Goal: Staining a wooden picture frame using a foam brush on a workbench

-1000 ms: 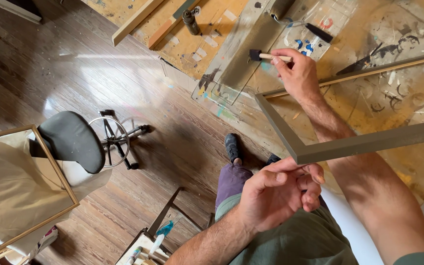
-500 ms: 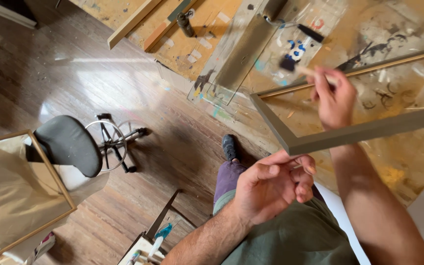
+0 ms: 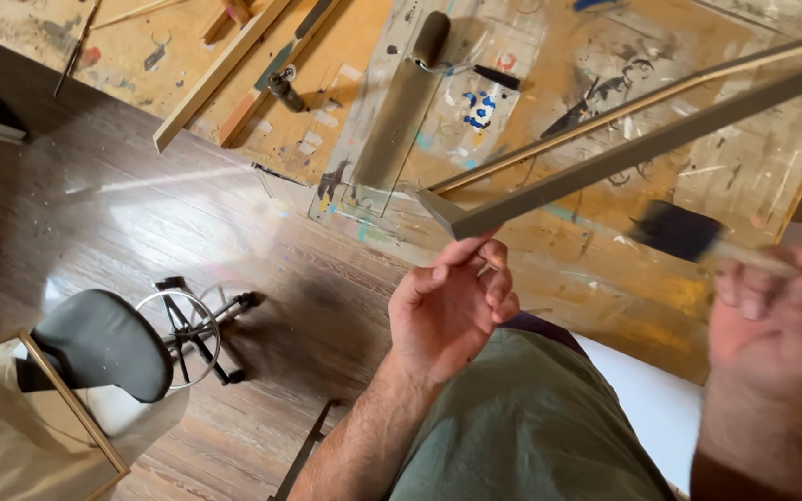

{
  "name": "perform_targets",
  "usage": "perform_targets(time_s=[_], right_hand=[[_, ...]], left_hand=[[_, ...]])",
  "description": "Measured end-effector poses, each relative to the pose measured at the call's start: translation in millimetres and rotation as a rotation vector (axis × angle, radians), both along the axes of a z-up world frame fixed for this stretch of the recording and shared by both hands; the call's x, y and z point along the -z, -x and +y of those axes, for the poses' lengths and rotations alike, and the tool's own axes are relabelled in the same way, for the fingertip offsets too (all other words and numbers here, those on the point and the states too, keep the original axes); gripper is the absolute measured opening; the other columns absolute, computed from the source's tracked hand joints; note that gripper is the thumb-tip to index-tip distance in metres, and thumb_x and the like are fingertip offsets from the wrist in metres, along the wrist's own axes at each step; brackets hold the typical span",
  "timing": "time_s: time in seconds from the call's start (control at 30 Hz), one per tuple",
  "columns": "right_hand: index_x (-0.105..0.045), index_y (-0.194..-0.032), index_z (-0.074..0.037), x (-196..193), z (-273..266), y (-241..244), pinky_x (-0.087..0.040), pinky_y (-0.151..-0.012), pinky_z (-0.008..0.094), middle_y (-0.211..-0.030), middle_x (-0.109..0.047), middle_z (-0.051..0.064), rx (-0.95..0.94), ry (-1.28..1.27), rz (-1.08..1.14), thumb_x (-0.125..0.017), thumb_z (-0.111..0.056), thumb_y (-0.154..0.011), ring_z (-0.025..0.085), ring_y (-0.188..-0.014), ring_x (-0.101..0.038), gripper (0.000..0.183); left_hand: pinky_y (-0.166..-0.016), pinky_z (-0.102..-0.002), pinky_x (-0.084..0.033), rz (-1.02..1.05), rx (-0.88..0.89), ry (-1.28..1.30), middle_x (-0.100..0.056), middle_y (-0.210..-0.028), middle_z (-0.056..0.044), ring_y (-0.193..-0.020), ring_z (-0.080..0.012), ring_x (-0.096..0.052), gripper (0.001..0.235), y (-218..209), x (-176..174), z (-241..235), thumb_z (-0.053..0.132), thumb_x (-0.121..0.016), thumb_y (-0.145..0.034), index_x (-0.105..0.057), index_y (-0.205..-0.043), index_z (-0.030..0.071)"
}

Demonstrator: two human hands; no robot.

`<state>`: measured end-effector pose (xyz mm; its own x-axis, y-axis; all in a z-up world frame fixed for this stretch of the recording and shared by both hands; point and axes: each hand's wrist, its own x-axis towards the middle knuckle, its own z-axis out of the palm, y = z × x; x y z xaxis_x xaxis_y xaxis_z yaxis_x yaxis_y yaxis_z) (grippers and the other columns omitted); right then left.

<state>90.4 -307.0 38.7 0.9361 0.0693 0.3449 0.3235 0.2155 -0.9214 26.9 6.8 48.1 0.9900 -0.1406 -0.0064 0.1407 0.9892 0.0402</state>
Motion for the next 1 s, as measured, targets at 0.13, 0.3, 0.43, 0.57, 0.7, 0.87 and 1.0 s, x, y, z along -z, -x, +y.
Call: perform_targets(time_s=[0.13, 0.3, 0.43, 0.57, 0.7, 0.87, 1.0], right_hand=[[-0.053, -0.119, 0.002, -32.6, 64.6, -5.7, -0.062, -0.062, 0.024, -0.090, -0.063, 0.013, 0.108, 0.026, -0.148, -0.061, -0.004, -0.106, 0.010, -0.065, -0.064, 0.016], [-0.054, -0.115, 0.004, -36.2, 79.8, -5.1, -0.058, -0.064, 0.031, -0.075, -0.056, 0.012, 0.222, 0.154, -0.011, -0.065, -0.008, -0.109, 0.015, -0.060, -0.056, 0.018], [-0.055, -0.114, 0.004, -36.7, 86.4, -6.1, -0.055, -0.060, 0.031, -0.082, -0.058, 0.013, 0.207, 0.152, 0.014, -0.070, -0.013, -0.105, 0.018, -0.069, -0.065, 0.024], [-0.055, -0.116, 0.009, -38.1, 91.3, -8.5, -0.057, -0.063, 0.032, -0.082, -0.058, 0.018, 0.189, 0.207, -0.021, -0.068, -0.005, -0.107, 0.022, -0.071, -0.065, 0.021], [-0.054, -0.118, 0.009, -33.8, 80.5, -16.3, -0.057, -0.060, 0.030, -0.090, -0.062, 0.018, 0.182, 0.211, -0.156, -0.065, -0.001, -0.110, 0.021, -0.070, -0.064, 0.017], [-0.054, -0.116, 0.012, -44.8, 91.3, -7.6, -0.058, -0.066, 0.034, -0.085, -0.059, 0.021, 0.203, 0.270, -0.064, -0.068, -0.001, -0.108, 0.025, -0.073, -0.065, 0.021], [-0.055, -0.118, 0.013, -36.3, 83.7, -21.2, -0.059, -0.060, 0.029, -0.092, -0.063, 0.022, 0.117, 0.224, -0.194, -0.063, 0.007, -0.109, 0.023, -0.075, -0.068, 0.013]], left_hand=[[-0.075, -0.032, -0.042, 0.009, 0.010, -0.029, -0.061, -0.119, -0.010, -0.088, -0.0202, -0.051, 0.038, 0.4, -0.7, 1.8, 0.025, -0.059, -0.098, -0.073, -0.131, 0.011], [-0.076, -0.032, -0.043, -0.003, -0.003, -0.025, -0.062, -0.121, -0.010, -0.088, -0.0206, -0.052, 0.041, 0.9, 1.5, 1.2, 0.024, -0.058, -0.099, -0.071, -0.134, 0.009], [-0.075, -0.032, -0.042, 0.008, -0.002, -0.029, -0.061, -0.120, -0.009, -0.088, -0.0205, -0.051, 0.040, 0.8, -0.2, 0.7, 0.025, -0.059, -0.097, -0.072, -0.132, 0.010], [-0.076, -0.032, -0.042, 0.006, 0.005, -0.017, -0.061, -0.120, -0.009, -0.088, -0.0204, -0.051, 0.041, -0.1, 0.3, 1.0, 0.025, -0.060, -0.097, -0.071, -0.133, 0.009], [-0.076, -0.032, -0.042, 0.003, -0.004, -0.016, -0.062, -0.121, -0.010, -0.089, -0.0212, -0.051, 0.044, 0.7, 0.4, 0.5, 0.025, -0.060, -0.098, -0.069, -0.136, 0.007], [-0.076, -0.032, -0.043, 0.007, -0.004, -0.013, -0.061, -0.120, -0.010, -0.088, -0.0207, -0.051, 0.044, 2.0, 0.1, -1.4, 0.025, -0.060, -0.097, -0.068, -0.136, 0.006], [-0.077, -0.032, -0.043, -0.006, -0.006, -0.011, -0.060, -0.121, -0.009, -0.090, -0.0206, -0.051, 0.044, 3.0, 0.2, -1.6, 0.026, -0.060, -0.098, -0.067, -0.137, 0.007]])
